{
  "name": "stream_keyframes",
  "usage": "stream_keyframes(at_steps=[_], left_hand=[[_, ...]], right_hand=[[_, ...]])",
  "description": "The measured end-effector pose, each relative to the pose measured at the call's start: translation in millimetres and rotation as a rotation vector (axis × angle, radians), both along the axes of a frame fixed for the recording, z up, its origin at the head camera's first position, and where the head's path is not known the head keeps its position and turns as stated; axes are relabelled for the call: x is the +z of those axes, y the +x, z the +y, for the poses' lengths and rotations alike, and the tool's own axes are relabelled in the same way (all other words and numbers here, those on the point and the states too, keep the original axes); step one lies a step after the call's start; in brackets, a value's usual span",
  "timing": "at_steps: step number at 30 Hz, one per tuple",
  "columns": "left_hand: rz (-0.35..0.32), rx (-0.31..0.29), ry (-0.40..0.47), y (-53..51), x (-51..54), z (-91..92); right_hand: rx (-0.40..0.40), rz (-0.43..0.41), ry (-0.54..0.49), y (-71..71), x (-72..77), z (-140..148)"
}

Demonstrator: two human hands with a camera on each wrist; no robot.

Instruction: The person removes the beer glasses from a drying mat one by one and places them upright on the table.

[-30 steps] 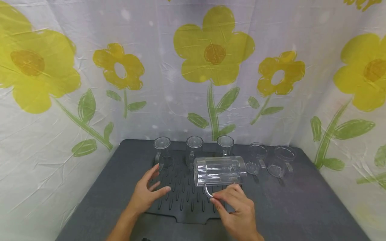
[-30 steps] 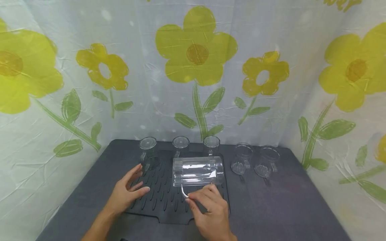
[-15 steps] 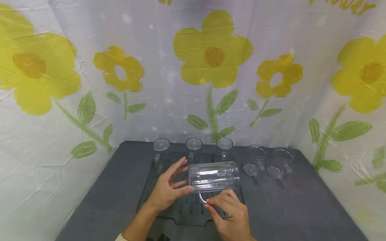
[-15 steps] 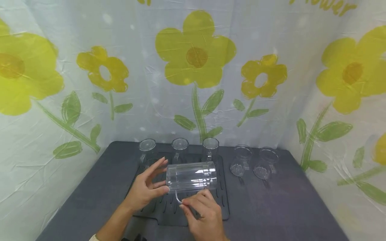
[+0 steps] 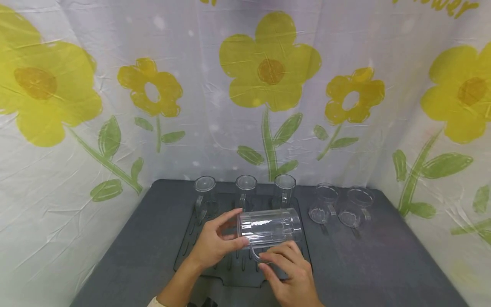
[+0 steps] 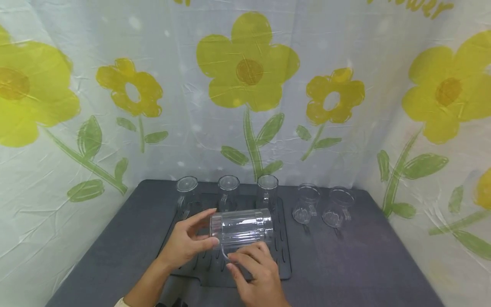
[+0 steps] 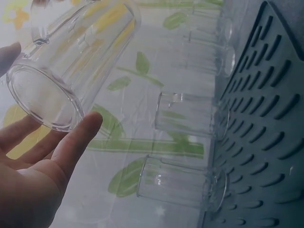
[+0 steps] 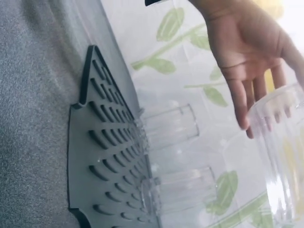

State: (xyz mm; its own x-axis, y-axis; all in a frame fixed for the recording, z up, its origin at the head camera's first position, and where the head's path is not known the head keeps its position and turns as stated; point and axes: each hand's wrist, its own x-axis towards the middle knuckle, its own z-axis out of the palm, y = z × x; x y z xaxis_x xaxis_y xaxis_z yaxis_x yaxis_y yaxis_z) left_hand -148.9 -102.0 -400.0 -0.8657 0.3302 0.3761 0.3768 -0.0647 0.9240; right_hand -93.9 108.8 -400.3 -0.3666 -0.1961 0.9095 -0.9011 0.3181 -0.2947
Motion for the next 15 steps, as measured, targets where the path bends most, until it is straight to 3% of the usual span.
stream_keyframes(at_steps=[4,7,9,11,13,15], left_hand=[[0.005,0.022,0.017,0.2,-0.7,0.4],[0.019,0.042,0.032,0.6,-1.0,0.5],[0.028,0.052,0.046,0.8,-0.8,0.9],[0.035,0.065,0.061,1.0,-0.9,1.7],[0.039,0.068,0.076,1.2,-1.1,3.0],[0.031,0.065,0.084,1.4,-2.0,4.4]], right_hand=[[-0.063,-0.011,-0.123,7.2,7.6,3],[-0.145,-0.141,-0.315,8.5,-2.3,7],[-0.184,-0.342,-0.444,9.6,-8.8,8],[-0.172,-0.595,-0.551,11.9,-10.5,8],[-0.105,-0.83,-0.605,13.9,-10.8,7],[-0.005,-0.99,-0.631,15.1,-10.3,6]])
